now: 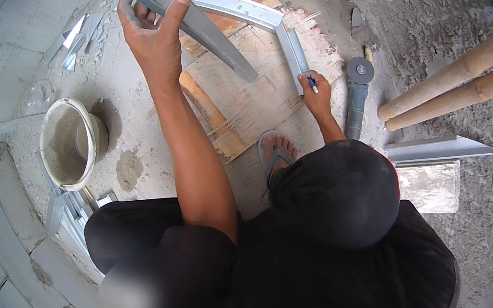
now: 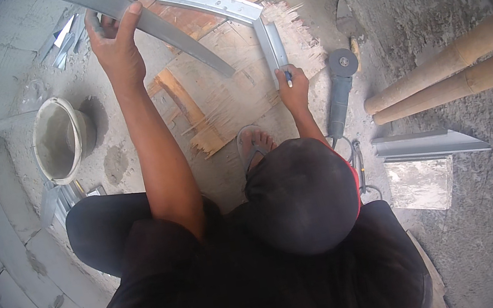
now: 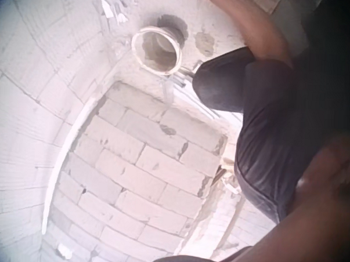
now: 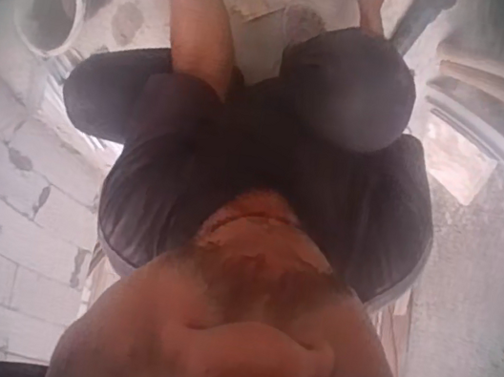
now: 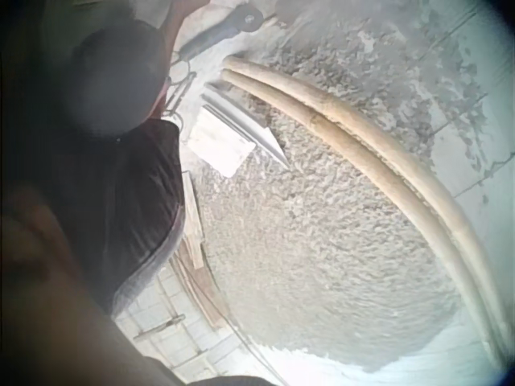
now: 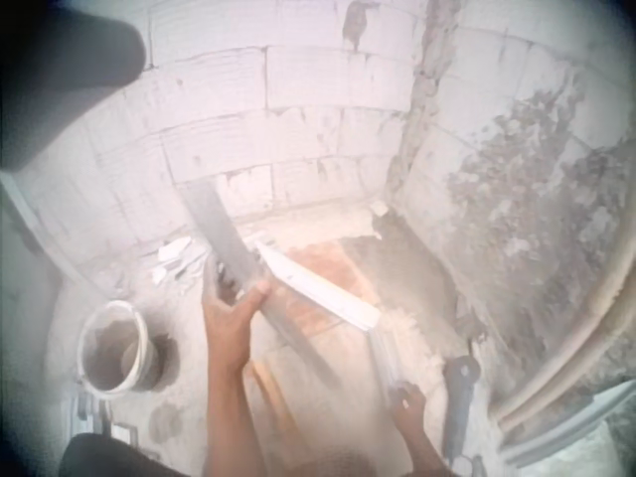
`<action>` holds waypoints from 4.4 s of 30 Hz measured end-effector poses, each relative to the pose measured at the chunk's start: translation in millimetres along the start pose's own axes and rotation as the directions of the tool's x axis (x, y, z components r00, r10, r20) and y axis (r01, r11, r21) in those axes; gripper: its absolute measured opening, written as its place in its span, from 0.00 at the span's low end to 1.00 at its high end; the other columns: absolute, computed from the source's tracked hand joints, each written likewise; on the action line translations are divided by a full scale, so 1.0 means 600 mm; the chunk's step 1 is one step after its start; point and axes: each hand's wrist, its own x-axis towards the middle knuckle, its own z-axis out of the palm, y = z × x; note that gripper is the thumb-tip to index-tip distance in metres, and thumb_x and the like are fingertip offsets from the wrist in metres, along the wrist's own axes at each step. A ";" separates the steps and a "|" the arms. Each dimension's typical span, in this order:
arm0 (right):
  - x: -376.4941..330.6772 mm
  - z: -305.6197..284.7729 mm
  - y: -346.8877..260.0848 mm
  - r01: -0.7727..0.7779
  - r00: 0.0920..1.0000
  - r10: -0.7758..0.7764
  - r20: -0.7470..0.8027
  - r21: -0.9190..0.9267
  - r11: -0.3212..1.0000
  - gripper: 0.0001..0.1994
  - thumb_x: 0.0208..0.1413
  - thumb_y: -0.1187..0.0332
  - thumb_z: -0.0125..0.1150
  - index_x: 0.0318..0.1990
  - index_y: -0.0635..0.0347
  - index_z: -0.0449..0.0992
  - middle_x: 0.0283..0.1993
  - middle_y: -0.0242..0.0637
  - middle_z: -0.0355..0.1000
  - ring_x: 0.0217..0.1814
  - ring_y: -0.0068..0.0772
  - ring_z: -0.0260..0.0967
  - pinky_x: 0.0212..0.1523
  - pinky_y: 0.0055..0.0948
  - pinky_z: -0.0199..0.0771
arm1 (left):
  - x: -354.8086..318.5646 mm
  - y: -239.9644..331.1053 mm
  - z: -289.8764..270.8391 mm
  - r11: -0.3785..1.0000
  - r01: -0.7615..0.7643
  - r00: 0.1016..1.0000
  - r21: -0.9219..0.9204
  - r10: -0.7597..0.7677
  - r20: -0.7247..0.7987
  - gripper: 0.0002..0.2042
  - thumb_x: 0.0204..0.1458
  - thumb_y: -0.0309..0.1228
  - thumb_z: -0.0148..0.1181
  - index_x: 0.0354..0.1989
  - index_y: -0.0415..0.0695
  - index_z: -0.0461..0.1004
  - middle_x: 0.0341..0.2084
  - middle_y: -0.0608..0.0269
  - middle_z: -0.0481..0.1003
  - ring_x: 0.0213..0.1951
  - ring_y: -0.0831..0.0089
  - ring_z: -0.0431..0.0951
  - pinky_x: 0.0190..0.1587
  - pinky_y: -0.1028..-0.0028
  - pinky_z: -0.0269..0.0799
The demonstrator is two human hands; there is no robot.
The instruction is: The person measures and marks metal profiles with a pen, then uses an angle grinder to cut them. The person handles the pieces by hand, aligning them and cutting them to size on the floor.
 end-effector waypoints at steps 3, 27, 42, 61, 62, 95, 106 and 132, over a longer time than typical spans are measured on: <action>-0.004 -0.024 -0.034 0.082 0.996 -0.087 -0.033 -0.140 0.987 0.14 0.63 0.61 0.67 0.46 0.63 0.83 0.35 0.50 0.74 0.35 0.47 0.75 0.40 0.43 0.74 | -0.002 0.025 0.008 1.000 0.023 1.000 0.015 -0.023 0.020 0.37 0.51 0.33 0.74 0.68 0.34 0.65 0.55 0.51 0.77 0.56 0.63 0.78 0.59 0.65 0.73; 0.104 0.029 -0.114 -0.063 0.955 0.204 0.215 -0.526 0.848 0.53 0.49 0.54 0.77 0.75 0.76 0.53 0.66 0.62 0.68 0.66 0.64 0.68 0.67 0.52 0.70 | -0.017 -0.004 0.018 0.985 0.174 0.985 -0.011 -0.174 0.002 0.56 0.36 0.73 0.75 0.64 0.37 0.67 0.47 0.57 0.76 0.53 0.64 0.77 0.57 0.63 0.73; 0.173 -0.096 -0.445 -0.137 0.841 -0.376 0.389 0.825 0.548 0.47 0.51 0.73 0.75 0.77 0.73 0.54 0.70 0.47 0.66 0.72 0.39 0.64 0.70 0.39 0.66 | -0.057 0.014 0.114 0.976 0.189 0.952 -0.104 -0.157 0.263 0.67 0.19 0.71 0.81 0.68 0.39 0.59 0.57 0.48 0.75 0.60 0.56 0.77 0.63 0.58 0.74; 0.176 -0.055 -0.506 -0.083 0.841 -0.377 0.389 0.780 0.620 0.45 0.52 0.70 0.77 0.76 0.69 0.59 0.69 0.51 0.68 0.71 0.42 0.67 0.69 0.40 0.71 | -0.042 -0.014 0.050 0.941 0.333 0.881 -0.065 -0.286 0.378 0.78 0.12 0.49 0.91 0.79 0.41 0.48 0.70 0.51 0.65 0.72 0.55 0.66 0.71 0.57 0.66; 0.182 -0.055 -0.510 -0.071 0.844 -0.384 0.375 0.787 0.613 0.45 0.52 0.70 0.77 0.75 0.69 0.59 0.68 0.52 0.68 0.71 0.43 0.68 0.69 0.40 0.70 | -0.047 -0.013 0.056 0.938 0.334 0.896 -0.097 -0.283 0.342 0.80 0.09 0.51 0.91 0.80 0.41 0.47 0.71 0.51 0.64 0.73 0.56 0.65 0.72 0.57 0.65; 0.191 -0.057 -0.483 0.037 0.921 -0.353 0.164 0.867 0.498 0.44 0.51 0.73 0.76 0.74 0.74 0.59 0.69 0.50 0.67 0.68 0.41 0.69 0.66 0.38 0.73 | -0.098 0.008 0.113 0.985 0.128 0.985 0.116 -0.140 0.101 0.59 0.34 0.37 0.87 0.74 0.35 0.52 0.55 0.43 0.75 0.55 0.54 0.81 0.57 0.60 0.77; 0.172 -0.069 -0.485 0.069 0.938 -0.320 0.130 0.836 0.544 0.45 0.50 0.75 0.75 0.75 0.73 0.56 0.68 0.49 0.66 0.69 0.42 0.68 0.64 0.38 0.78 | -0.101 -0.016 0.112 0.981 -0.039 0.985 0.192 0.006 0.173 0.53 0.32 0.36 0.87 0.70 0.39 0.61 0.58 0.46 0.74 0.57 0.56 0.79 0.59 0.60 0.76; 0.188 -0.079 -0.465 -0.021 0.943 -0.289 0.163 0.898 0.439 0.43 0.52 0.77 0.75 0.73 0.75 0.55 0.70 0.51 0.64 0.69 0.40 0.69 0.68 0.37 0.71 | -0.133 -0.022 0.160 0.933 -0.199 0.979 0.300 0.201 0.024 0.40 0.45 0.26 0.77 0.68 0.35 0.62 0.56 0.43 0.75 0.55 0.53 0.80 0.55 0.59 0.77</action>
